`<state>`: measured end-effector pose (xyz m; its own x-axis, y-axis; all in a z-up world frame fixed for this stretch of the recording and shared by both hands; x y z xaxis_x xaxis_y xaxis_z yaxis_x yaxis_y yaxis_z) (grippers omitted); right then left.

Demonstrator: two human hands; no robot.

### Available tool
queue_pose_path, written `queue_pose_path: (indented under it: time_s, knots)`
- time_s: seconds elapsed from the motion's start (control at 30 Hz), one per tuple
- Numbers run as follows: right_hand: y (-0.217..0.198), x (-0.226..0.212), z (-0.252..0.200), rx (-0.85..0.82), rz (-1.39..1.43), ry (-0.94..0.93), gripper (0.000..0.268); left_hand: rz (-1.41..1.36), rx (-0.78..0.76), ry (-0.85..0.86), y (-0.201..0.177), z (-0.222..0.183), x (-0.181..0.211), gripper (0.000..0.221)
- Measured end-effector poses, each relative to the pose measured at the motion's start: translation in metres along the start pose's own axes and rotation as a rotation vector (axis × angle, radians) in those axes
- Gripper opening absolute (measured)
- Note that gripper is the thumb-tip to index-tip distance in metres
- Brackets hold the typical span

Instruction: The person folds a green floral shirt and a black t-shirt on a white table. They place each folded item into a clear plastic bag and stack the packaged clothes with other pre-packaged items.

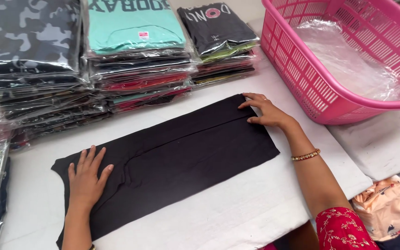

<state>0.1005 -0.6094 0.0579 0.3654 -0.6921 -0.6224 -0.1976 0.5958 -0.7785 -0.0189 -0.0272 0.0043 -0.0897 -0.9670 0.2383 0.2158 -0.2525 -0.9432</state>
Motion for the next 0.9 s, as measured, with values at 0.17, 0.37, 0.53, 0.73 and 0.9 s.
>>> queue_pose_path:
  time_s: [0.17, 0.37, 0.53, 0.73, 0.9]
  knots:
    - [0.001, 0.006, -0.007, 0.093, -0.095, -0.018, 0.016, -0.021, -0.01, -0.004, -0.002, -0.002, 0.002, 0.06]
    - [-0.009, 0.001, -0.013, 0.055, -0.151, -0.065, 0.013, -0.025, -0.033, -0.013, -0.001, -0.004, 0.001, 0.061]
    - [-0.017, 0.01, -0.011, 0.166, 0.006, 0.048, 0.034, 0.088, -0.021, -0.027, -0.005, 0.001, 0.012, 0.07]
    - [0.029, 0.041, 0.013, 0.306, -0.329, 0.047, 0.064, 0.032, -0.157, 0.369, -0.018, 0.031, 0.162, 0.074]
    - [0.039, 0.05, 0.023, 0.237, -0.417, 0.083, 0.067, -0.073, -0.335, 0.542, 0.015, 0.061, 0.278, 0.076]
Point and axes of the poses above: each hand's wrist, its own z-axis towards the middle knuckle, its own y-axis out of the palm, x = y × z, the point moved 3 cm from there along z, towards the middle knuckle, and after that the axes turned 2 degrees about -y, right-handed, at the moved point
